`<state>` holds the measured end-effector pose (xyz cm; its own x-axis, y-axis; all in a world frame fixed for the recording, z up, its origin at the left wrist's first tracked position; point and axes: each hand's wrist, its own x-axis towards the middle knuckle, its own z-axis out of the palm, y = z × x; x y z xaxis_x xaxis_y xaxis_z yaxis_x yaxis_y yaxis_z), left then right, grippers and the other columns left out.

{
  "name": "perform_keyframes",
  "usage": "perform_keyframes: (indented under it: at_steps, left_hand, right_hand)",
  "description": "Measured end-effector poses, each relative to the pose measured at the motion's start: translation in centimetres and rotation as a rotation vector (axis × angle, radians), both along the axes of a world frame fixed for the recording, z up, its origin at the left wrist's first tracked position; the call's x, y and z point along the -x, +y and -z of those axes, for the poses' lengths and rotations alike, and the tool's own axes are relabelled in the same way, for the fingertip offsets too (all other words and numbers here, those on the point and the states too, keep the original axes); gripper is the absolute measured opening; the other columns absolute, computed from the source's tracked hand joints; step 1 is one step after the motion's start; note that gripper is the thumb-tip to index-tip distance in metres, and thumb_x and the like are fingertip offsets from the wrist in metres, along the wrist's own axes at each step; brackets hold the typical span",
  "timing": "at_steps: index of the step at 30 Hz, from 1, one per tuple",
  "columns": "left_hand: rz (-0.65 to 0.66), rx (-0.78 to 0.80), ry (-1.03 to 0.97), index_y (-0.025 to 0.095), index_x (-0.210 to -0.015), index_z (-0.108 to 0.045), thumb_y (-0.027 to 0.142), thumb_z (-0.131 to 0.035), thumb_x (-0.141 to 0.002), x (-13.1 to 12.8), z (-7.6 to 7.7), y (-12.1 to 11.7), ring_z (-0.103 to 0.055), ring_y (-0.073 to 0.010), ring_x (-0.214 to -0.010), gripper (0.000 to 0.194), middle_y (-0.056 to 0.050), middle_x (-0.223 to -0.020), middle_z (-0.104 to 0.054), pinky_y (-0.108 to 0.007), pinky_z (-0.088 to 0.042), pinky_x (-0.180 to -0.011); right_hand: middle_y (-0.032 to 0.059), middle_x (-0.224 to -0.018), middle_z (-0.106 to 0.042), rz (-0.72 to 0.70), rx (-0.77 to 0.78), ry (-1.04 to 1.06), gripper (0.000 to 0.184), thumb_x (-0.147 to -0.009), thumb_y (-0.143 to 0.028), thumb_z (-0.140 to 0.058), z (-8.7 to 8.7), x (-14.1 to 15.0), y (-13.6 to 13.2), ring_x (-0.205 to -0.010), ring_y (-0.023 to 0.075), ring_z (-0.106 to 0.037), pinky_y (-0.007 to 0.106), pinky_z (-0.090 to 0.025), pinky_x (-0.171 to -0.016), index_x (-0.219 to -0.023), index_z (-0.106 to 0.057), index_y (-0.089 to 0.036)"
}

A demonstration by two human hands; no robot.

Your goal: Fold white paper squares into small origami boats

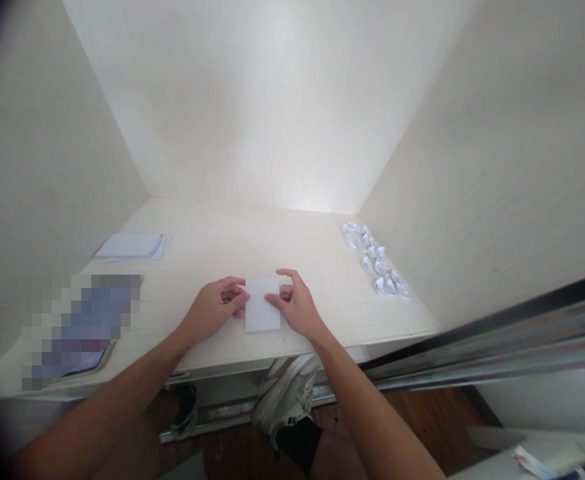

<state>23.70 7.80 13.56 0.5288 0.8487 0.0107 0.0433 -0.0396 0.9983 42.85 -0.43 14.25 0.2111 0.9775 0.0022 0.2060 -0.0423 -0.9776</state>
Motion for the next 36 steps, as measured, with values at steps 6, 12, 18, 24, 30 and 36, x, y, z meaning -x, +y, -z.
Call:
perform_keyframes:
  at_steps: [6, 12, 18, 24, 30, 36]
  left_hand:
    - [-0.025, -0.027, -0.008, 0.018, -0.089, -0.066, 0.035, -0.067, -0.082, 0.1, 0.3, 0.5, -0.07, -0.0192, -0.062, 0.019, -0.002, -0.073, -0.069, -0.036, -0.062, -0.063]
    - [-0.044, -0.025, -0.01, 0.019, -0.088, -0.063, 0.039, -0.063, -0.085, 0.7, 0.2, 1.1, -0.067, -0.0168, -0.057, 0.02, 0.0, -0.073, -0.067, -0.032, -0.058, -0.057]
    - [-0.035, -0.068, -0.022, 0.019, -0.089, -0.063, 0.042, -0.064, -0.086, 1.2, -0.4, 0.8, -0.064, -0.0158, -0.062, 0.023, 0.001, -0.072, -0.065, -0.03, -0.055, -0.06]
    - [-0.052, -0.169, -0.061, 0.017, -0.088, -0.069, 0.037, -0.067, -0.085, 1.2, -1.1, 0.1, -0.064, -0.0157, -0.066, 0.02, -0.001, -0.074, -0.068, -0.031, -0.056, -0.066]
    - [-0.039, -0.161, -0.17, 0.017, -0.111, -0.07, 0.046, -0.071, -0.084, 0.7, -1.0, -1.1, -0.069, -0.0229, -0.095, 0.039, -0.008, -0.109, -0.073, -0.04, -0.064, -0.08]
    - [-0.033, -0.124, -0.229, 0.017, -0.13, -0.062, 0.038, -0.081, -0.079, 0.5, -0.6, -1.5, -0.07, -0.0225, -0.095, 0.058, -0.007, -0.107, -0.072, -0.047, -0.068, -0.082]
  right_hand:
    - [-0.002, -0.081, -0.065, -0.062, -0.015, -0.017, 0.035, -0.093, -0.038, -0.054, -0.6, -0.9, -0.1, -0.059, 0.0139, -0.063, 0.027, -0.054, -0.053, -0.123, -0.042, -0.024]
    - [0.0122, -0.129, -0.061, -0.146, -0.147, -0.199, 0.035, -0.085, -0.016, -0.062, -0.3, -0.7, -1.1, -0.086, 0.0174, -0.068, 0.028, -0.057, -0.06, -0.119, -0.063, -0.025]
    - [0.0081, -0.161, -0.032, -0.211, -0.503, -0.587, 0.039, -0.09, -0.005, -0.053, -0.2, -0.4, -1.5, -0.13, 0.028, -0.057, 0.039, -0.063, -0.08, -0.113, -0.073, -0.029]
    - [0.0075, -0.166, -0.03, -0.198, -0.467, -0.524, 0.012, -0.094, -0.025, -0.066, -0.9, 0.1, -1.1, -0.137, 0.0327, -0.053, 0.052, -0.053, -0.104, -0.091, -0.078, -0.025]
    - [0.0089, -0.1, -0.071, -0.095, -0.317, -0.225, 0.02, -0.09, -0.036, -0.068, -1.2, -0.1, 0.1, -0.089, 0.0218, -0.065, 0.034, -0.054, -0.075, -0.077, -0.072, -0.021]
    - [0.0007, -0.067, -0.061, -0.069, -0.286, -0.112, 0.027, -0.089, -0.038, -0.067, -1.4, 0.9, 0.6, -0.064, 0.0154, -0.054, 0.029, -0.045, -0.061, -0.069, -0.064, -0.019]
